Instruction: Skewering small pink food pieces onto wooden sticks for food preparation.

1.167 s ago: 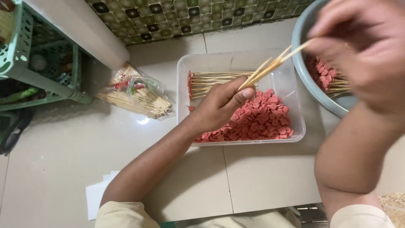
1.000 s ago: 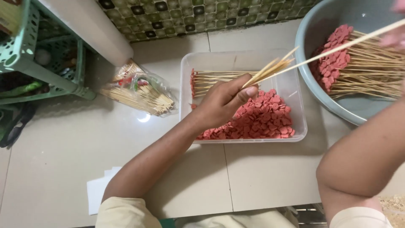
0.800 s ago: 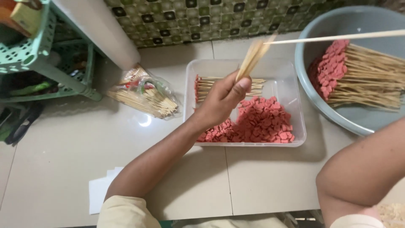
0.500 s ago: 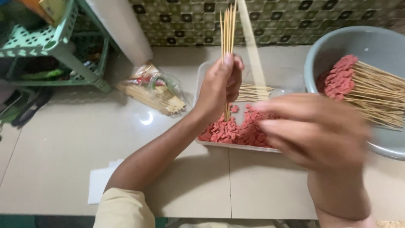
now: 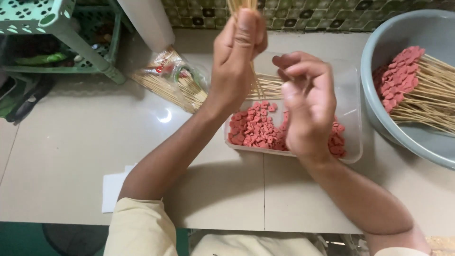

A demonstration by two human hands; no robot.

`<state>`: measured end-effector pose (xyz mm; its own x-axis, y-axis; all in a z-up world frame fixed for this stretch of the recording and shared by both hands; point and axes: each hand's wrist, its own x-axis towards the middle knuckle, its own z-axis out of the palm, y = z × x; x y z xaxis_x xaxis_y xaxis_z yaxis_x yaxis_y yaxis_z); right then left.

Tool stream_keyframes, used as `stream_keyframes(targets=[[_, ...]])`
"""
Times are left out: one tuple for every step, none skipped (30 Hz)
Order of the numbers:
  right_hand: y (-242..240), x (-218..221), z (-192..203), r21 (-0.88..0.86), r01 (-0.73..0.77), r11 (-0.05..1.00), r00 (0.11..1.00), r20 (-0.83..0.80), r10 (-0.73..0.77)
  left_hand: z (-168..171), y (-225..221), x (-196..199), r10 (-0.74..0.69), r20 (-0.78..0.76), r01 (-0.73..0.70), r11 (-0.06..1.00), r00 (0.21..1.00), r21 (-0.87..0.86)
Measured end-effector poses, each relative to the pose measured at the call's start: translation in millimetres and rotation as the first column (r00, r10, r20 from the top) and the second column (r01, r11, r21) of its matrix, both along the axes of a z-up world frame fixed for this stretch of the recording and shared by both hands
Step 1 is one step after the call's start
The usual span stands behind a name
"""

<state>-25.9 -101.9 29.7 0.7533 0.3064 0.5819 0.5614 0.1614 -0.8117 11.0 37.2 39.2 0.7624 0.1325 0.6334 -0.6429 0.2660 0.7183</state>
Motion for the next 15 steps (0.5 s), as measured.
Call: stream_keyframes(targets=[[6, -1, -9, 0.370, -0.020, 0.929, 0.963, -0.243, 0.118, 4, 1, -3, -0.005, 0.010, 0.005, 0.998, 1.000, -0.065], [8, 3, -20, 0.370, -0.019, 0.929, 0.961, -0.251, 0.119, 6, -1, -7, -0.003, 0.002, 0.003, 0.998, 1.000, -0.066], [10, 7, -30, 0.505, 0.022, 0.863, 0.868, -0.438, 0.234, 7, -2, -10, -0.009, 0.028, 0.012, 0.996, 1.000, -0.088], [11, 13, -40, 0.617, 0.104, 0.780, 0.734, -0.577, 0.358, 10, -5, -12, -0.019, 0.058, 0.025, 0.994, 0.998, -0.109], [12, 13, -44, 0.618, 0.109, 0.779, 0.734, -0.579, 0.356, 1, -9, -11, -0.023, 0.055, 0.029, 0.994, 0.998, -0.108], [14, 14, -47, 0.665, 0.128, 0.736, 0.661, -0.610, 0.436, -9, -14, -9, -0.058, 0.048, 0.064, 0.989, 0.997, -0.134], [15, 15, -51, 0.708, 0.153, 0.690, 0.583, -0.628, 0.515, -19, -19, -7, -0.093, 0.041, 0.099, 0.982, 0.995, -0.160], [15, 17, -54, 0.705, 0.163, 0.690, 0.581, -0.634, 0.511, -19, -24, -11, -0.099, 0.032, 0.103, 0.981, 0.995, -0.163], [16, 19, -57, 0.769, 0.079, 0.635, 0.592, -0.548, 0.591, -20, -29, -14, -0.120, 0.026, 0.122, 0.983, 0.992, -0.135], [16, 22, -59, 0.823, -0.009, 0.569, 0.597, -0.452, 0.663, -20, -34, -17, -0.141, 0.023, 0.142, 0.984, 0.990, -0.106], [16, 23, -54, 0.822, -0.002, 0.570, 0.598, -0.456, 0.659, -22, -36, -19, -0.146, 0.018, 0.147, 0.983, 0.989, -0.108], [18, 24, -47, 0.805, 0.025, 0.593, 0.639, -0.469, 0.609, -22, -37, -19, -0.139, -0.002, 0.138, 0.987, 0.990, -0.079], [19, 25, -39, 0.787, 0.054, 0.615, 0.677, -0.481, 0.557, -21, -37, -20, -0.131, -0.022, 0.130, 0.990, 0.991, -0.051], [19, 26, -42, 0.788, 0.052, 0.614, 0.678, -0.479, 0.557, -23, -39, -22, -0.132, -0.020, 0.131, 0.990, 0.991, -0.049], [19, 27, -44, 0.733, 0.062, 0.677, 0.676, -0.530, 0.512, -24, -40, -24, -0.117, -0.047, 0.117, 0.993, 0.992, -0.004]])
